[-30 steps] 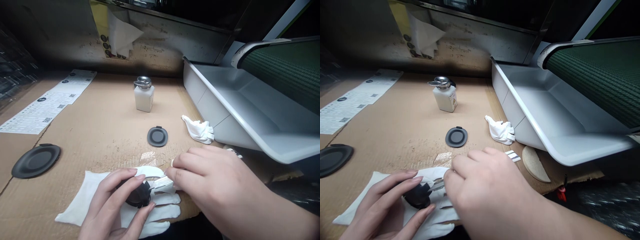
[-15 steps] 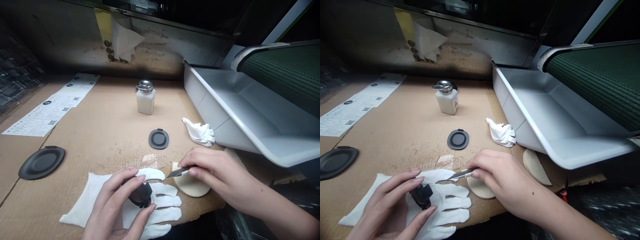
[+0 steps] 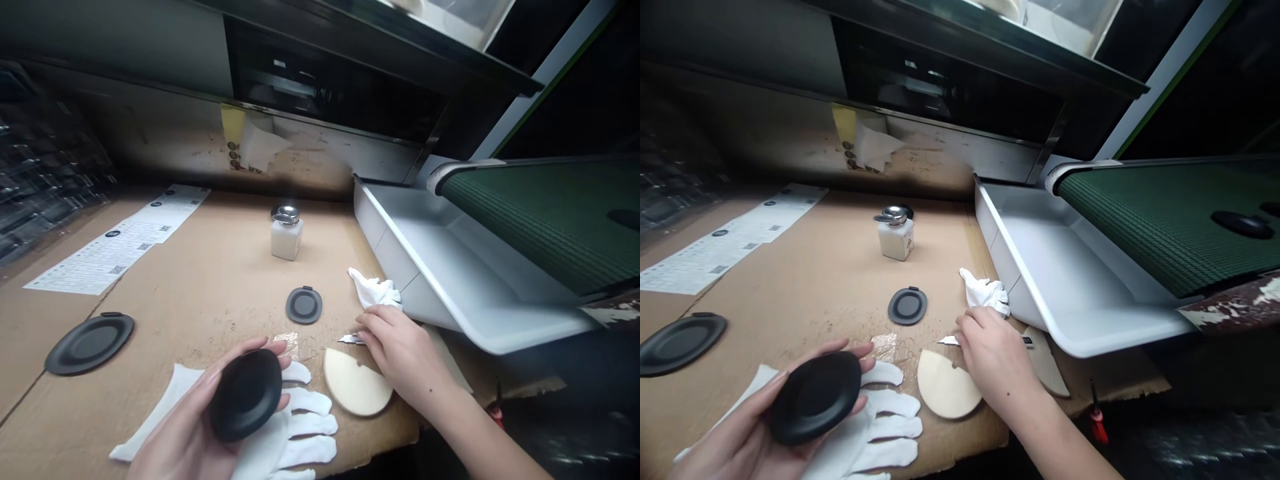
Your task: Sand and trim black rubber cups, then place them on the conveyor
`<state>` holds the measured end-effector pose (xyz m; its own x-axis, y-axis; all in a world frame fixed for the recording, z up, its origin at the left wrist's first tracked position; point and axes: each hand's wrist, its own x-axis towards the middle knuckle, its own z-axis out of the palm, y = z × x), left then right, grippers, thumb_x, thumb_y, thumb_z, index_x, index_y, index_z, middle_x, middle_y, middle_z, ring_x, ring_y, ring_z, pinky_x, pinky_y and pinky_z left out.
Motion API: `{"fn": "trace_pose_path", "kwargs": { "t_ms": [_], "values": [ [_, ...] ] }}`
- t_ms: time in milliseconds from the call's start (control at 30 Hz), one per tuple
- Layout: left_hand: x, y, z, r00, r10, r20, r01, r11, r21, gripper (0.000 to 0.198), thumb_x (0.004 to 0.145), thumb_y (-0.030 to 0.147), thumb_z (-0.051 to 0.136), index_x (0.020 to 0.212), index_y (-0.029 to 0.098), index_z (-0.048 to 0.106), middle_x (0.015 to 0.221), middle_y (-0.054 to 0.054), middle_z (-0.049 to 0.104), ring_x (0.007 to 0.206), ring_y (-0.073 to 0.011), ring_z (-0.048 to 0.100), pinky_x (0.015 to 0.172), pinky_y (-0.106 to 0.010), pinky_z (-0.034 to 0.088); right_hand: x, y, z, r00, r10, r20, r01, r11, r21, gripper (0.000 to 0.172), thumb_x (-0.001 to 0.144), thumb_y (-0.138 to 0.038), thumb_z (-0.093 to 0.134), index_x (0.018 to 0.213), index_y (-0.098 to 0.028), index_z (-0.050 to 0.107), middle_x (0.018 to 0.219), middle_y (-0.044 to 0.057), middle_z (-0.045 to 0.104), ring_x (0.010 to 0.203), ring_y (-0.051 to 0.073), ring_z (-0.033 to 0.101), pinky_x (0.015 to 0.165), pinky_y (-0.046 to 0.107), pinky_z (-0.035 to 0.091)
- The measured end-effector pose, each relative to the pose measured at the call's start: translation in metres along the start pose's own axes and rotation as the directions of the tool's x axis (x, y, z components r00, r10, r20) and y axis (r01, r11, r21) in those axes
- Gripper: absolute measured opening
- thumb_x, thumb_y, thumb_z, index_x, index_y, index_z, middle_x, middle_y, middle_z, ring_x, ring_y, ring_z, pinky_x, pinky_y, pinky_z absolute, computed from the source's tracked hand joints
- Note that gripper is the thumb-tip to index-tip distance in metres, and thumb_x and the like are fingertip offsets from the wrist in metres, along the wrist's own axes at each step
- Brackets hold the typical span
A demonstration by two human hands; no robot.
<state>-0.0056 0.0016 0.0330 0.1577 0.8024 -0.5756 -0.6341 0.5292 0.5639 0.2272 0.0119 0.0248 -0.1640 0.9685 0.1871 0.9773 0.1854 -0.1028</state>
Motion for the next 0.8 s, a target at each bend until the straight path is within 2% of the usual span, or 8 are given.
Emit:
{"fn": "trace_pose_path", "kwargs": {
  "t_ms": [100, 200, 333, 433, 533, 633, 733, 800],
  "values": [
    [0.002, 0.002, 0.013, 0.998, -0.052, 0.024, 0.053, 0.998, -0.017, 0.028, 0.082, 0.028, 0.05, 0.1, 0.013, 0.064, 0.113, -0.015, 0.064, 0.11, -0.031, 0.054, 0.075, -0.042, 0.055, 0.027, -0.003, -0.002, 0.995, 0.044, -0.09, -0.058, 0.987, -0.152, 0.019, 0.088, -0.02, 0.042, 0.096, -0.018, 0.058, 0.099, 0.006, 0.059, 0.093, 0.019, 0.052, 0.077, 0.03, 0.042],
    [0.006, -0.001, 0.016, 0.998, -0.045, 0.038, 0.045, 0.999, 0.018, 0.025, 0.08, 0.017, 0.051, 0.101, 0.009, 0.063, 0.112, -0.02, 0.064, 0.105, -0.0325, 0.058, 0.073, -0.042, 0.055, 0.061, 0.001, 0.005, 0.987, 0.121, -0.109, -0.144, 0.961, -0.237, 0.02, 0.087, -0.02, 0.041, 0.088, -0.013, 0.06, 0.09, 0.012, 0.061, 0.089, 0.024, 0.055, 0.071, 0.033, 0.042],
    [0.009, -0.004, 0.006, 0.998, -0.027, 0.062, 0.028, 0.999, -0.015, 0.028, 0.078, 0.014, 0.053, 0.104, 0.008, 0.06, 0.115, -0.022, 0.062, 0.104, -0.0329, 0.058, 0.073, -0.042, 0.054, 0.089, 0.011, 0.016, 0.972, 0.226, -0.07, -0.236, 0.942, -0.236, 0.021, 0.08, -0.009, 0.044, 0.069, -0.009, 0.062, 0.069, 0.015, 0.061, 0.069, 0.022, 0.059, 0.055, 0.029, 0.038],
    [0.011, -0.003, -0.002, 0.987, -0.075, 0.143, 0.091, 0.99, -0.11, 0.026, 0.079, 0.017, 0.053, 0.103, 0.01, 0.061, 0.117, -0.02, 0.061, 0.104, -0.0318, 0.058, 0.075, -0.041, 0.053, 0.092, 0.012, 0.009, 0.973, 0.221, -0.066, -0.229, 0.959, -0.166, 0.022, 0.083, -0.012, 0.043, 0.074, -0.013, 0.063, 0.075, 0.012, 0.063, 0.067, 0.019, 0.06, 0.054, 0.027, 0.038],
    [0.013, -0.003, -0.006, 0.975, -0.116, 0.188, 0.148, 0.976, -0.161, 0.026, 0.082, 0.023, 0.05, 0.102, 0.01, 0.062, 0.115, -0.02, 0.062, 0.103, -0.0312, 0.059, 0.076, -0.042, 0.052, 0.083, -0.001, -0.009, 0.989, 0.132, -0.073, -0.135, 0.99, -0.043, 0.02, 0.088, -0.022, 0.043, 0.086, -0.022, 0.063, 0.086, 0.003, 0.064, 0.079, 0.014, 0.059, 0.065, 0.024, 0.042],
    [0.015, -0.004, -0.006, 0.972, -0.138, 0.19, 0.173, 0.967, -0.187, 0.03, 0.084, 0.029, 0.048, 0.102, 0.01, 0.062, 0.109, -0.02, 0.064, 0.1, -0.0303, 0.06, 0.075, -0.042, 0.051, 0.067, -0.031, -0.022, 0.995, -0.069, -0.078, 0.084, 0.973, 0.217, 0.014, 0.086, -0.023, 0.049, 0.084, -0.024, 0.063, 0.083, -0.003, 0.062, 0.079, 0.008, 0.057, 0.07, 0.018, 0.041],
    [0.014, -0.005, -0.004, 0.97, -0.146, 0.194, 0.185, 0.961, -0.204, 0.026, 0.085, 0.026, 0.047, 0.094, 0.011, 0.065, 0.096, -0.015, 0.068, 0.087, -0.0242, 0.063, 0.073, -0.039, 0.051, 0.054, -0.066, -0.02, 0.951, -0.267, -0.154, 0.306, 0.876, 0.373, 0.015, 0.085, -0.022, 0.05, 0.078, -0.021, 0.063, 0.075, -0.002, 0.059, 0.07, 0.009, 0.053, 0.063, 0.02, 0.04],
    [0.014, -0.006, -0.003, 0.97, -0.136, 0.202, 0.177, 0.962, -0.206, 0.024, 0.085, 0.023, 0.046, 0.083, 0.01, 0.067, 0.085, -0.012, 0.069, 0.077, -0.0197, 0.062, 0.07, -0.037, 0.051, 0.049, -0.083, -0.012, 0.917, -0.353, -0.185, 0.396, 0.862, 0.315, 0.018, 0.086, -0.023, 0.048, 0.074, -0.019, 0.062, 0.072, -0.001, 0.058, 0.067, 0.01, 0.051, 0.06, 0.022, 0.038]
  ]
}}
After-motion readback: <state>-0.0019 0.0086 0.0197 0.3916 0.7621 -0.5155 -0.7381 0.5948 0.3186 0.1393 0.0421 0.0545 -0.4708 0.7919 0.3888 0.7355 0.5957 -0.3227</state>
